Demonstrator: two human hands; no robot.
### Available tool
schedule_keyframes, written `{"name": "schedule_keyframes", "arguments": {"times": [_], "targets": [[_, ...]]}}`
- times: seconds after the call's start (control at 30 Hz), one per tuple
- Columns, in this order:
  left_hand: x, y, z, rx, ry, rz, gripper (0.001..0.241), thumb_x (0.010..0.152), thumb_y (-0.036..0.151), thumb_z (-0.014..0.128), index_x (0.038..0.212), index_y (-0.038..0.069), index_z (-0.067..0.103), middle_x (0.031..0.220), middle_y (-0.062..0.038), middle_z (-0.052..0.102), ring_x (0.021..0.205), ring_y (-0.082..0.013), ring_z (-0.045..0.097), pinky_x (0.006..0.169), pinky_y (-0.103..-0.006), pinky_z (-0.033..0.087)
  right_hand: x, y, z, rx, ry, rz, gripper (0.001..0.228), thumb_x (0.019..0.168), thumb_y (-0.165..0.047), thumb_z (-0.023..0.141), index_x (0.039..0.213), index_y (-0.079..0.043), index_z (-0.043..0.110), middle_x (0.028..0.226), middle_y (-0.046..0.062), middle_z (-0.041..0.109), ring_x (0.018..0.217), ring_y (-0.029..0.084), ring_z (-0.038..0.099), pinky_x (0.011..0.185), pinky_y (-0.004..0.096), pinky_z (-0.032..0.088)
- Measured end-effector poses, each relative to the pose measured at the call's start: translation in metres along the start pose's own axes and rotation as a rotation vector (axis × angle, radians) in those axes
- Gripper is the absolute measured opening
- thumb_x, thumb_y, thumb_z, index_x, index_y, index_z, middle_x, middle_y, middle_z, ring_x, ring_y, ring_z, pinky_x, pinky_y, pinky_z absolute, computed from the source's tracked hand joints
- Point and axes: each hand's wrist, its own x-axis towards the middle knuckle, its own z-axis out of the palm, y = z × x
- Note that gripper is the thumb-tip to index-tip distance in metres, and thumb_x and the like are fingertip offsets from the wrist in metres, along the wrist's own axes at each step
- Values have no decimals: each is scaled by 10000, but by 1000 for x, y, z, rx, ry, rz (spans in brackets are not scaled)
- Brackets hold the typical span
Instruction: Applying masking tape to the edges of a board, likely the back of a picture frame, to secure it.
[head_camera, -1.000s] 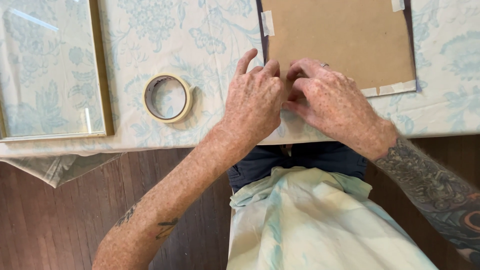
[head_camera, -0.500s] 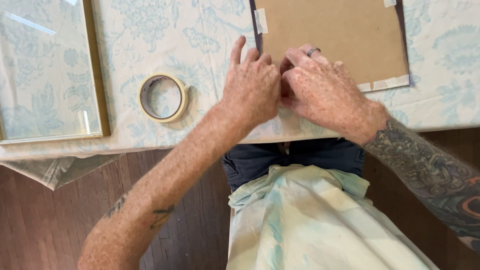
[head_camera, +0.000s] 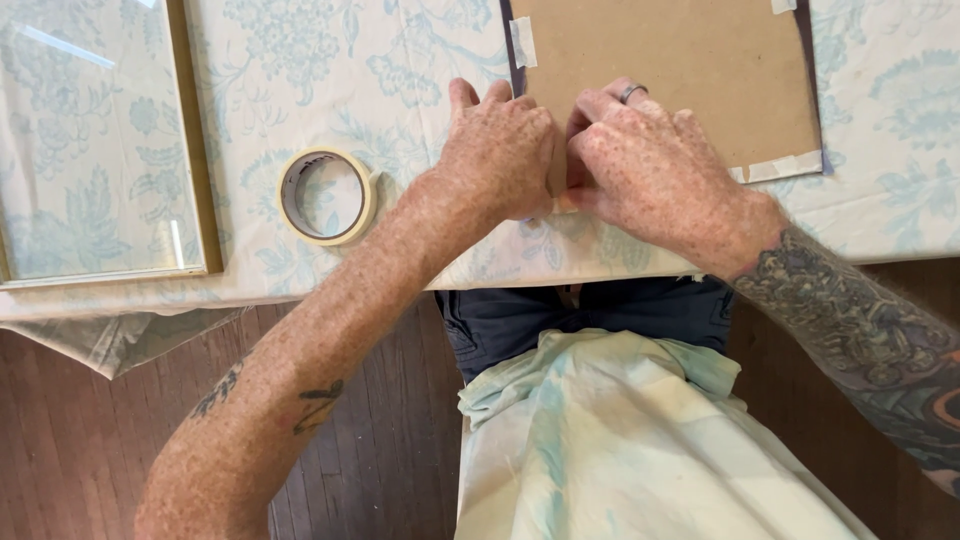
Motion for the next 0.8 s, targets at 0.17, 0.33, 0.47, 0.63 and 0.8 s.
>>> {"name": "schedule_keyframes", "arguments": {"times": [0.17, 0.33, 0.47, 0.63, 0.8], "targets": [[-1, -4, -2, -56, 22, -25, 295, 747, 455, 822, 981, 299, 732, 1108, -25, 611, 1118, -277, 491, 993, -583, 312, 1, 0, 0, -19, -15, 38, 364, 867, -466, 788, 953, -114, 760, 1209, 60, 566, 1211, 347, 539, 736, 621, 588], [4, -12, 14, -169, 71, -27, 404, 611, 350, 848, 961, 227, 688, 1056, -33, 608, 1054, -280, 509, 928, -571, 332, -2, 4, 3, 8, 24, 7, 329, 864, -442, 798, 894, -118, 743, 1184, 42, 580, 1209, 324, 543, 699, 606, 593], [-6, -12, 16, -327, 93, -37, 216, 749, 203, 742, 920, 244, 616, 990, 2, 578, 1001, -229, 497, 898, -488, 316, -4, 5, 0, 52, 33, -2, 213, 856, -365, 803, 848, -167, 728, 1147, 30, 596, 1193, 307, 555, 728, 590, 576], [-53, 3, 44, -362, 679, 32, 297, 870, -107, 546, 1020, 132, 637, 1014, -82, 585, 963, -273, 529, 852, -472, 364, -27, 22, 17, 103, 215, -222, 168, 939, -182, 714, 1065, -72, 700, 1195, 109, 631, 1010, 252, 656, 839, 456, 614], [-89, 31, 84, -136, 917, 86, 257, 961, 160, 735, 1190, 74, 658, 1222, -59, 634, 1150, -268, 598, 1102, -550, 382, -51, 28, 41, 40, 461, -444, 306, 927, -114, 713, 1223, -40, 715, 1283, 179, 659, 1110, 306, 673, 885, 406, 625]]}}
